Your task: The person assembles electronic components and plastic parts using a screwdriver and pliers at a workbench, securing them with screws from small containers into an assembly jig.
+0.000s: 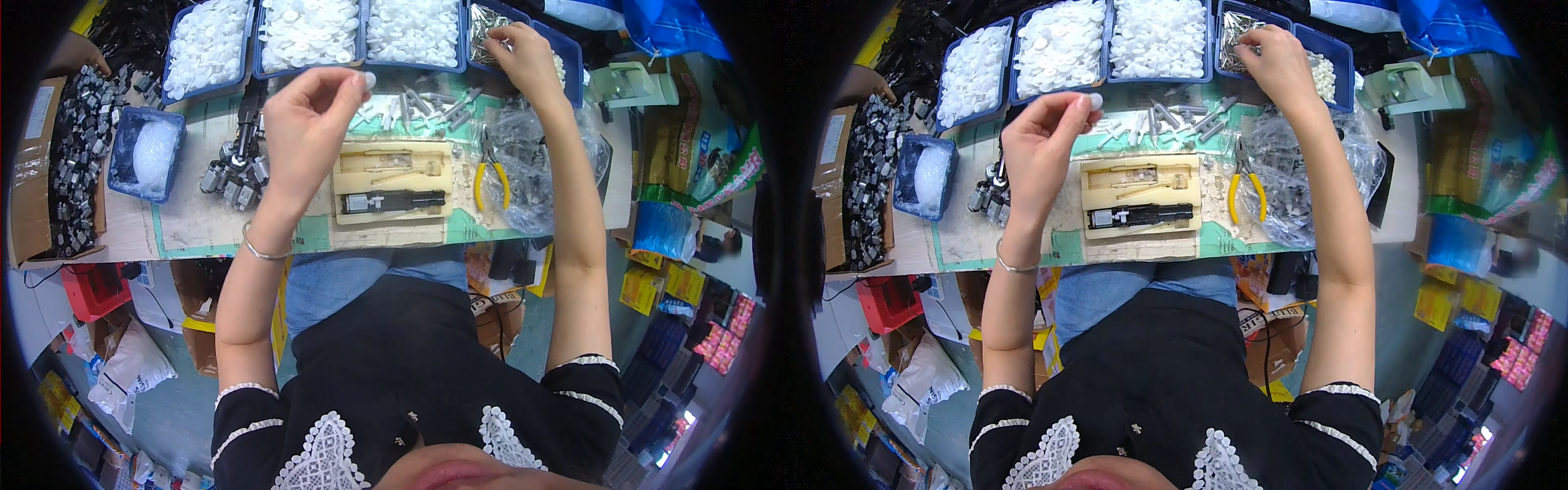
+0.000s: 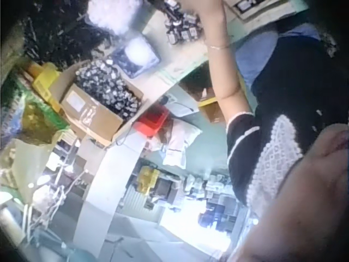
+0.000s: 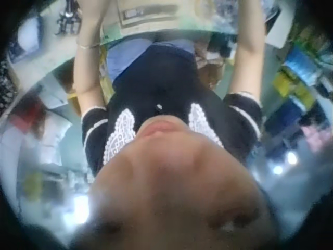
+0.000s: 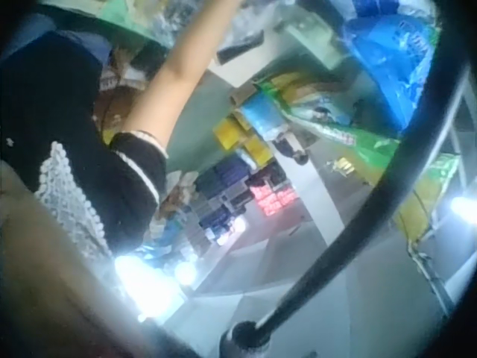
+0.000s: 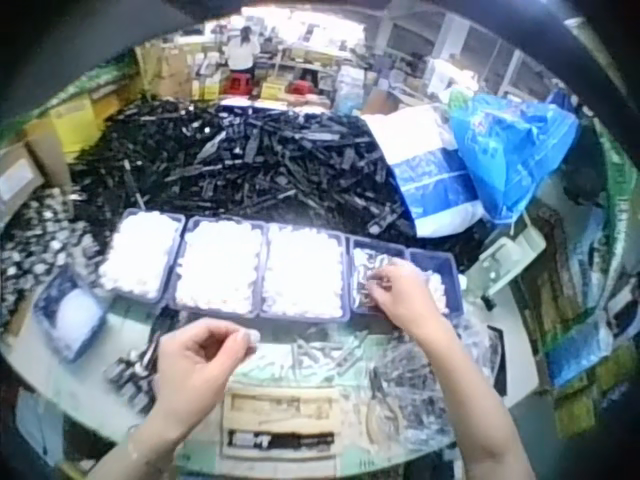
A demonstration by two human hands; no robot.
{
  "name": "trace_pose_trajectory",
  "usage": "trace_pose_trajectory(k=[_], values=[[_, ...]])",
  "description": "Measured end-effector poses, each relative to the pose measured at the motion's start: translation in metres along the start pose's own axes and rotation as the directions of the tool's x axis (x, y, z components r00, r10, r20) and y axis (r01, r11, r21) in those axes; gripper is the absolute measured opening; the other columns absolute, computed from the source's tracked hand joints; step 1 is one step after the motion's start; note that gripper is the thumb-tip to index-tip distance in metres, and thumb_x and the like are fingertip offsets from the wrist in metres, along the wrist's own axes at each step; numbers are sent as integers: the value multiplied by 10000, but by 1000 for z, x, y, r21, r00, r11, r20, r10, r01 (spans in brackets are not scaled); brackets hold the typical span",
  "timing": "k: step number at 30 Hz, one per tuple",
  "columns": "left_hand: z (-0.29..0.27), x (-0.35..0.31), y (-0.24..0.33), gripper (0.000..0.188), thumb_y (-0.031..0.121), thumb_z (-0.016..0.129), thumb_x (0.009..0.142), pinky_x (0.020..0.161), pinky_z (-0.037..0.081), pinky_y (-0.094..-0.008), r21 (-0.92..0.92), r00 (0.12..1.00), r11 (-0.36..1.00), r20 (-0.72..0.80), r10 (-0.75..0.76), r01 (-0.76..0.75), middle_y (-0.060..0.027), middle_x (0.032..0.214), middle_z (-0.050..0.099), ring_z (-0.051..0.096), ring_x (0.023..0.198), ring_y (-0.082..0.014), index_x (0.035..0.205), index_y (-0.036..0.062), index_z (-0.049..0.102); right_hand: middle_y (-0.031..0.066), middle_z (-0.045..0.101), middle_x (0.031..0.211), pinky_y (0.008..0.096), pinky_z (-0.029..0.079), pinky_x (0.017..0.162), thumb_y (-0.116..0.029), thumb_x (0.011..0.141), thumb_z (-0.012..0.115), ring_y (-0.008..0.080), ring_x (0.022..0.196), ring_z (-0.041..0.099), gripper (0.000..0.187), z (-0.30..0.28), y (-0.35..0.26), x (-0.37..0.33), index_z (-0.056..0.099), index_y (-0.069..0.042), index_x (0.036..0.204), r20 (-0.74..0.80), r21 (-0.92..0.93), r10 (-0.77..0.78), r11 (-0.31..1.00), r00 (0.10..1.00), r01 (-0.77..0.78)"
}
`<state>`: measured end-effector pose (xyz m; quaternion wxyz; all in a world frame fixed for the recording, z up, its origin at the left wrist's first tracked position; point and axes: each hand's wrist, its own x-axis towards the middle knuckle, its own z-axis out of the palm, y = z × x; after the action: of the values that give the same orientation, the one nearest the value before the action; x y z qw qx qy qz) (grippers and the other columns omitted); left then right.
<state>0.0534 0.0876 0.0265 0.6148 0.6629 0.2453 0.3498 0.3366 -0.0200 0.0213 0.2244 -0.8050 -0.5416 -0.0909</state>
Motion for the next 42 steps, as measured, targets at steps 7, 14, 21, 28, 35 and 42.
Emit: trace_pose_trajectory(k=[7, 14, 21, 28, 35, 42], values=[[6, -23, 2, 133, 92, 632, 861, 692, 508, -211, -90, 992, 988, -8, -123, 122, -57, 806, 657, 623, 746, -90, 905, -33, 644, 134, 648, 749, 413, 485, 711, -207, 767, 614, 329, 770, 619, 168, 3, -6, 4, 673, -55, 807, 137, -205, -28, 977, 990, 56], [3, -33, -3, 129, 74, 609, 873, 694, 530, -218, -385, 947, 868, 63, -315, 314, -100, 859, 655, 656, 783, -147, 924, -43, 621, 115, 627, 808, 370, 493, 648, -42, 786, 590, 299, 716, 618, 114, -14, -36, -17, 661, -23, 872, -144, 9, -138, 990, 980, 141], [5, -42, -3, 150, 81, 603, 878, 680, 535, -216, -414, 932, 839, 76, -356, 354, -112, 861, 651, 666, 799, -168, 932, -59, 611, 152, 648, 785, 327, 502, 638, -52, 807, 618, 260, 711, 652, 107, -17, -40, -29, 592, -4, 899, -167, 136, 124, 986, 978, -102], [8, -46, -3, 156, 87, 606, 879, 679, 538, -220, -398, 928, 842, 82, -363, 364, -109, 853, 649, 665, 792, -167, 935, -59, 612, 63, 641, 790, 228, 481, 668, -60, 836, 628, 117, 715, 615, 130, -14, -23, -30, 522, 5, 877, -102, -11, 123, 992, 987, -125], [11, -54, 2, 134, 76, 603, 879, 682, 542, -227, -504, 911, 763, 147, -386, 405, -109, 852, 649, 666, 783, -170, 912, -54, 607, 63, 614, 840, 238, 501, 746, 31, 790, 637, 109, 792, 607, 160, -29, -146, -87, 495, -30, 832, 37, 903, 48, 426, 998, -54], [13, -68, 6, 101, 54, 607, 872, 680, 541, -229, -517, 940, 790, 107, -323, 330, -105, 850, 650, 664, 780, -160, 906, -42, 607, 93, 608, 788, 273, 498, 580, 77, 682, 673, 198, 663, 621, 229, -24, -167, -101, 492, -37, 764, -164, 697, -73, 697, 984, 168]])
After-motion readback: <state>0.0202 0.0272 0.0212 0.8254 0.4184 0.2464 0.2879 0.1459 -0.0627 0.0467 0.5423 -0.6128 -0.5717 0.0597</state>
